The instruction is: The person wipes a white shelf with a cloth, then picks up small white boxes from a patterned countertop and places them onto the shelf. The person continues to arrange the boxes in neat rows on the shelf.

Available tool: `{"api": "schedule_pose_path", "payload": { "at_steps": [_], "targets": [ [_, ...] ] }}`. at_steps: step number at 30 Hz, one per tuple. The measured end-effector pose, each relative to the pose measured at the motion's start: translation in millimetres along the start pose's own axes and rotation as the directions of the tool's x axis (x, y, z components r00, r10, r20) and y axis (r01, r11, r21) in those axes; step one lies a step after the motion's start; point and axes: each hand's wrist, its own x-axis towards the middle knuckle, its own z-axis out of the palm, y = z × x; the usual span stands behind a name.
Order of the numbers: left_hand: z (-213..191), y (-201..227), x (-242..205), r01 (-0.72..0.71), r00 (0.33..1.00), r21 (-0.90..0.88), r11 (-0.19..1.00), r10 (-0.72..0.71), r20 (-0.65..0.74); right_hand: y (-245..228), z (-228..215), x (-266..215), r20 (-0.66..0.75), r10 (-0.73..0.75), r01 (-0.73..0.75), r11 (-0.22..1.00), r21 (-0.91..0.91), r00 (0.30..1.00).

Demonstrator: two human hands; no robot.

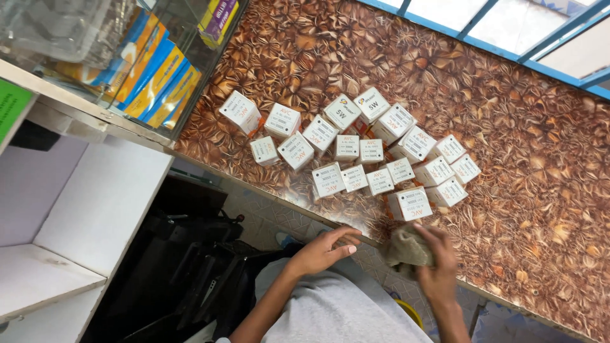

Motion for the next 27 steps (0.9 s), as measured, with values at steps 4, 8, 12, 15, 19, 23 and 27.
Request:
{"api": "schedule_pose_path", "payload": {
  "at_steps": [4, 8, 12, 15, 19, 23, 27],
  "targets": [
    [-29, -3, -15, 0.099, 0.992, 0.006, 0.995, -0.098, -0.075, -9, -59, 28, -0.118, 0.37, -0.389, 0.876, -0.286, 0.921],
    [-50, -4, -26, 0.084, 0.971, -0.031, 0.996, -0.088, -0.224, -37, -63, 50, -0.298, 0.557, -0.632, 0.681, -0.37, 0.775],
    [-66, -15, -30, 0.003, 0.942, 0.016, 1.0, 0.002, -0.336, -64, -9, 52, -0.5, 0.07, -0.289, 0.88, -0.377, 0.863],
    [-82, -18, -36, -0.085, 0.904, 0.045, 0.995, 0.096, -0.417, -80, 48, 45, -0.463, -0.074, 0.07, 0.997, -0.025, 0.883],
    [-99, -6, -52, -0.054, 0.881, 0.136, 0.989, 0.112, -0.461, -105, 112, 32, -0.074, -0.195, 0.204, 0.97, 0.134, 0.978],
    [-116, -12, -67, -0.071, 0.832, 0.092, 0.993, 0.11, -0.544, -103, 140, 28, 0.086, -0.171, 0.15, 0.966, 0.209, 0.981],
    [-132, -41, -80, -0.127, 0.783, 0.081, 0.989, 0.15, -0.603, -46, 156, 23, -0.009, -0.077, 0.077, 0.975, 0.208, 0.997]
  ]
}}
